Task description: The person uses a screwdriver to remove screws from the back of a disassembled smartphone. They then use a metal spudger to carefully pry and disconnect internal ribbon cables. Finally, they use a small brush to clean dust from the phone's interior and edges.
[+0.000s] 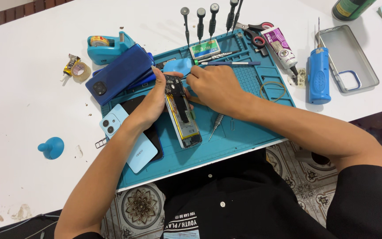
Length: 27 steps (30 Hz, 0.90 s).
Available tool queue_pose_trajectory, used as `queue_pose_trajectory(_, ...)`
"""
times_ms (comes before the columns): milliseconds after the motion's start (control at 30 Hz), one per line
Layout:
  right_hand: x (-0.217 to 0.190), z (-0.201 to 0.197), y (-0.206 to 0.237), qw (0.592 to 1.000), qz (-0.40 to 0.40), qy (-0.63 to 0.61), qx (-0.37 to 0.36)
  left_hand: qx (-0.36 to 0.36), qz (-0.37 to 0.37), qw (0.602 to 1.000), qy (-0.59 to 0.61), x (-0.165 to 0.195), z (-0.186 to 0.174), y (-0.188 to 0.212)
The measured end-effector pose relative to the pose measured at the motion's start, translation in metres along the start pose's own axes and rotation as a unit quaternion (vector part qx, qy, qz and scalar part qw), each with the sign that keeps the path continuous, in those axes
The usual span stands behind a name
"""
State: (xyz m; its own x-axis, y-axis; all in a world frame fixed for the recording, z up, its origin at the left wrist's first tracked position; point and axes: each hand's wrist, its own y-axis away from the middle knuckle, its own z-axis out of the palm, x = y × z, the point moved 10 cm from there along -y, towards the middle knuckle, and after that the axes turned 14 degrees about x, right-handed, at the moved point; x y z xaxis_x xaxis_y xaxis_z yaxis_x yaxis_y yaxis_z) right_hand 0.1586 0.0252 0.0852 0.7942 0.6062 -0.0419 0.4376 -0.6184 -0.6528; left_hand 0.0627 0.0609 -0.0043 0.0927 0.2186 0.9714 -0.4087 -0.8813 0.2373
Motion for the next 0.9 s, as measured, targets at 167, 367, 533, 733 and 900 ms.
queue_pose_trajectory(167, 0.001, 0.004, 0.000, 1.000, -0.009, -0.018, -0.010, 0.004, 0.003, 1.000, -0.015, 0.001, -0.001, 0.001)
queue_pose_trajectory(367, 0.030, 0.006, -0.008, 0.993, 0.052, -0.102, -0.017, -0.005, 0.002, 1.000, 0.011, 0.005, 0.001, 0.003)
queue_pose_trajectory(533, 0.044, 0.013, -0.011, 0.981, 0.073, -0.173, -0.051, -0.010, 0.003, 1.000, 0.004, 0.007, 0.004, 0.003)
queue_pose_trajectory(733, 0.055, 0.025, -0.012, 0.957, 0.096, -0.258, -0.087, -0.025, -0.007, 1.000, 0.017, 0.006, 0.006, 0.005)
queue_pose_trajectory(900, 0.053, 0.019, -0.015, 0.951, 0.075, -0.290, -0.071, -0.037, -0.009, 0.999, 0.038, 0.005, 0.007, 0.005)
